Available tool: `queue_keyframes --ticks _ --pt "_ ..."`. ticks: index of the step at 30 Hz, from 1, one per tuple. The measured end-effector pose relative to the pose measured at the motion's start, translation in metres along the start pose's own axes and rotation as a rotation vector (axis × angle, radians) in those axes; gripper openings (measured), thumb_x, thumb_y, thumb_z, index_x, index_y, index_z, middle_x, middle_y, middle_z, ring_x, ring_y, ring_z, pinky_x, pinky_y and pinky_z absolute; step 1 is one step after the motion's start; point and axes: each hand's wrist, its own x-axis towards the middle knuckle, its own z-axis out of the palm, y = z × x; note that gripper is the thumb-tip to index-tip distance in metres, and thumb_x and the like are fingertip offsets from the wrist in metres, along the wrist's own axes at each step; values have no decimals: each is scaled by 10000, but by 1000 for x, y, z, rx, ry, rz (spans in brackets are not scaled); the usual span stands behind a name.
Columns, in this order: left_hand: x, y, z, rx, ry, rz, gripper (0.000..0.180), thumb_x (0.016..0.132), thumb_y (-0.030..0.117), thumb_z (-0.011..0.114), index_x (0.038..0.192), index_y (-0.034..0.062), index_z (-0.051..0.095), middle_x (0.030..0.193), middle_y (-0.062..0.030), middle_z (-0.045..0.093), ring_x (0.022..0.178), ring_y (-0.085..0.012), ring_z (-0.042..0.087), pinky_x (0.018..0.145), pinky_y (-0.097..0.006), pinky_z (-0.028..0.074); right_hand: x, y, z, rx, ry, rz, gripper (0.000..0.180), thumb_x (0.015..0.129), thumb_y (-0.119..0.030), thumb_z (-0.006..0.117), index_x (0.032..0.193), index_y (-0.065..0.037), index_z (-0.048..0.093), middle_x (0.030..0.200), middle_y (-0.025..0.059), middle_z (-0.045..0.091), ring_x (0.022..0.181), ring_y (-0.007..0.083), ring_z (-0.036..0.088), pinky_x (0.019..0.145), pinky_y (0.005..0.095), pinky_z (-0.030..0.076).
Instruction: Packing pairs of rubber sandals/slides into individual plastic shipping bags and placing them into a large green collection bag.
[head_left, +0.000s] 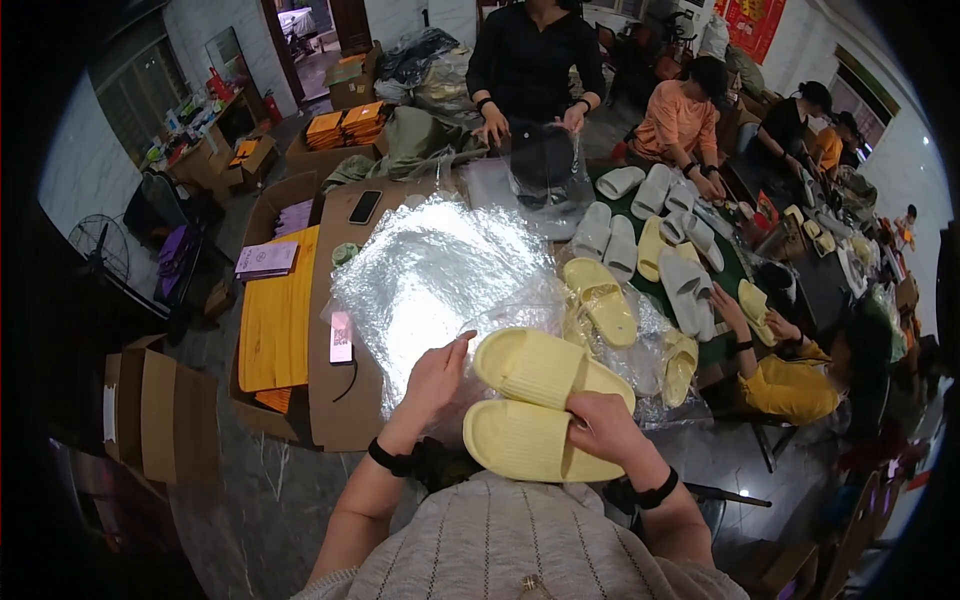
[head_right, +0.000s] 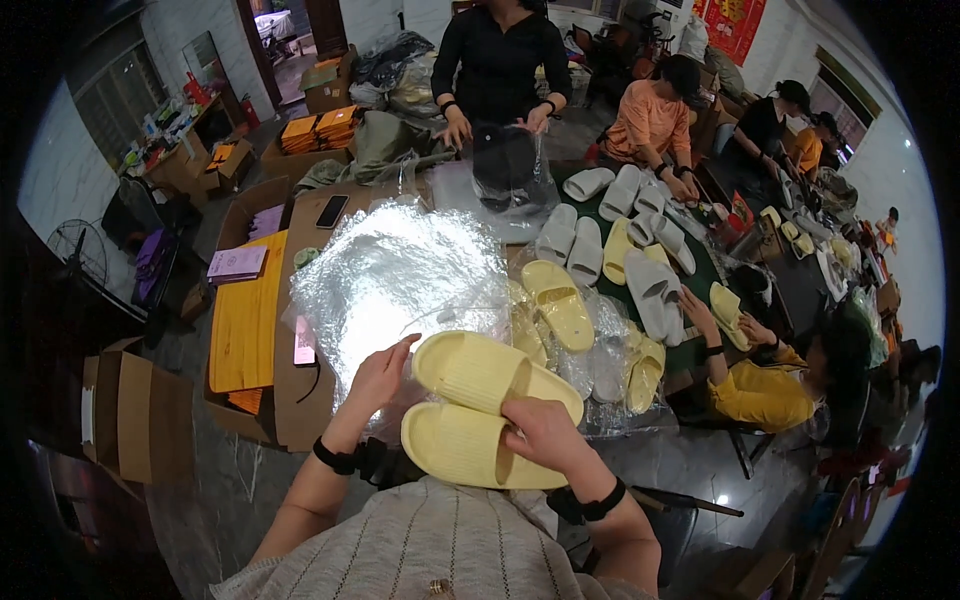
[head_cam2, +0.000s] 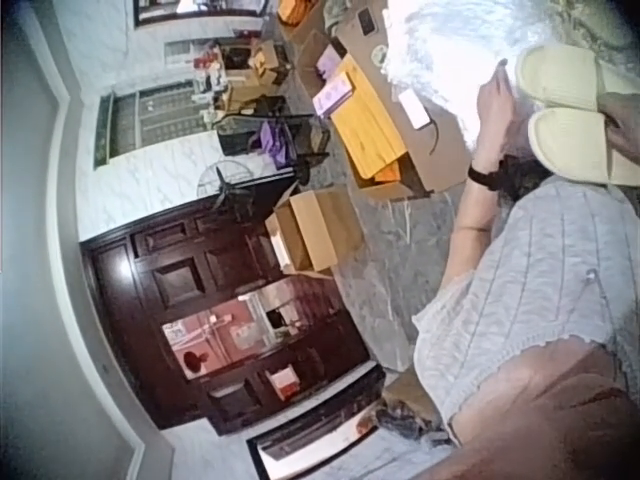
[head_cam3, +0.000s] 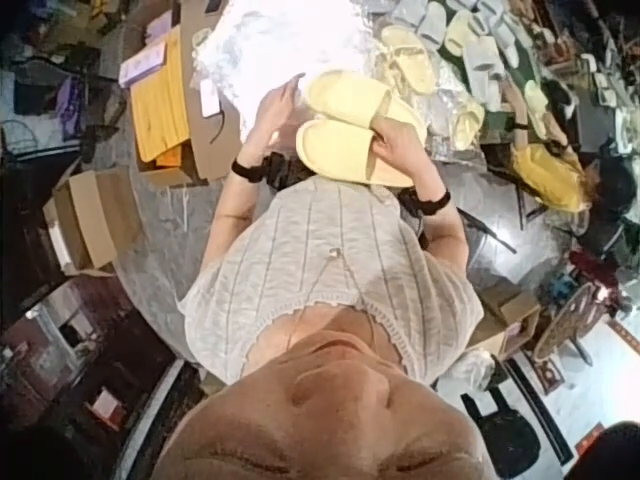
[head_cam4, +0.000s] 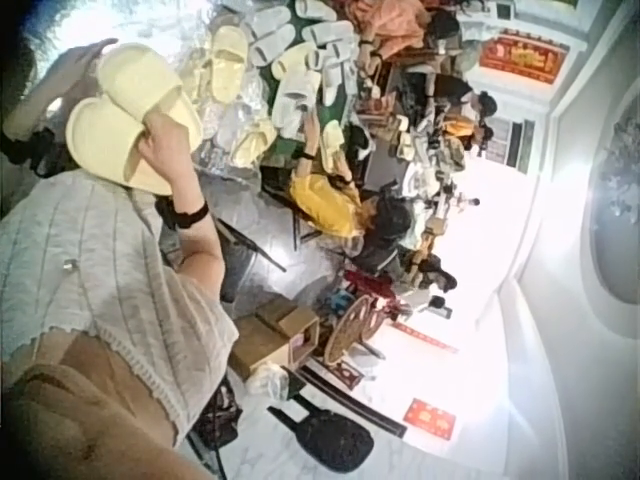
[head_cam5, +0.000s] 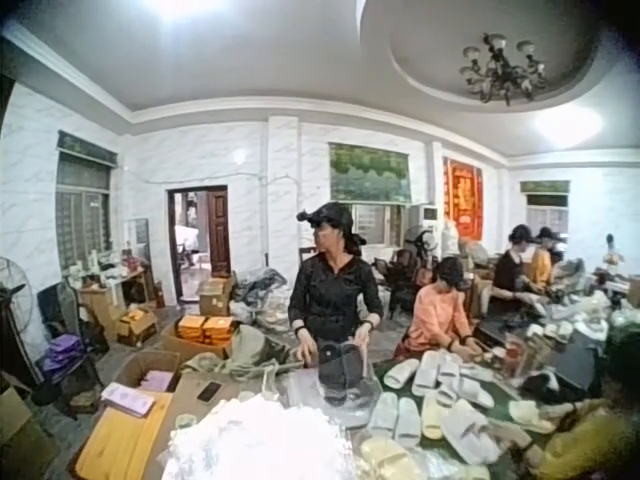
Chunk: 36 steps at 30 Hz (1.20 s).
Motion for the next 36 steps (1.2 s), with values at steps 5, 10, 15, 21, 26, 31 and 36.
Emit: queue_keyframes --ticks 5,10,15,21,26,31,36 --pt "-9 11 -13 95 -51 178 391 998 284 411 1335 143 552 972 -239 654 944 -395 614 842 -459 481 16 11 9 -145 101 144 198 779 -140 644 909 -57 519 706 119 601 691 325 620 605 433 482" --pt "-17 16 -9 333 82 557 375 966 250 487 1319 153 570 1378 -219 485 1293 -427 421 1079 -465 361 17 8 22 40 154 298 180 823 -139 624 929 -52 506 650 125 585 613 342 616 545 443 472" --pt "-21 33 -7 395 52 630 375 963 242 519 1321 143 569 1469 -207 384 1364 -440 323 1107 -526 302 25 7 31 131 228 402 214 834 -157 632 958 -33 509 650 135 592 609 345 621 544 444 476" --pt "-33 57 16 174 -88 721 417 973 234 494 1373 117 515 1511 -167 344 1416 -388 265 1147 -517 224 49 2 55 80 126 442 254 834 -172 643 1029 -71 516 780 183 634 766 400 639 659 477 503" --pt "-52 76 4 214 -76 695 412 959 150 475 1366 101 522 1523 -147 339 1421 -373 265 1153 -486 210 87 9 84 1107 256 457 255 1015 -245 428 1122 -31 515 1093 110 647 1019 201 621 809 353 500" --pt "-79 87 -17 220 -52 677 417 942 132 458 1348 72 535 1485 -182 383 1388 -389 317 1138 -478 244 177 35 120 516 433 417 432 994 -431 399 1176 -95 603 1050 138 666 899 318 653 818 361 508" --pt "-56 18 -21 246 -46 540 450 902 158 559 1344 75 533 1439 -220 421 1301 -415 416 1063 -463 354 187 27 164 189 312 297 380 978 -346 449 1242 -84 528 1029 127 666 926 352 641 802 406 506"
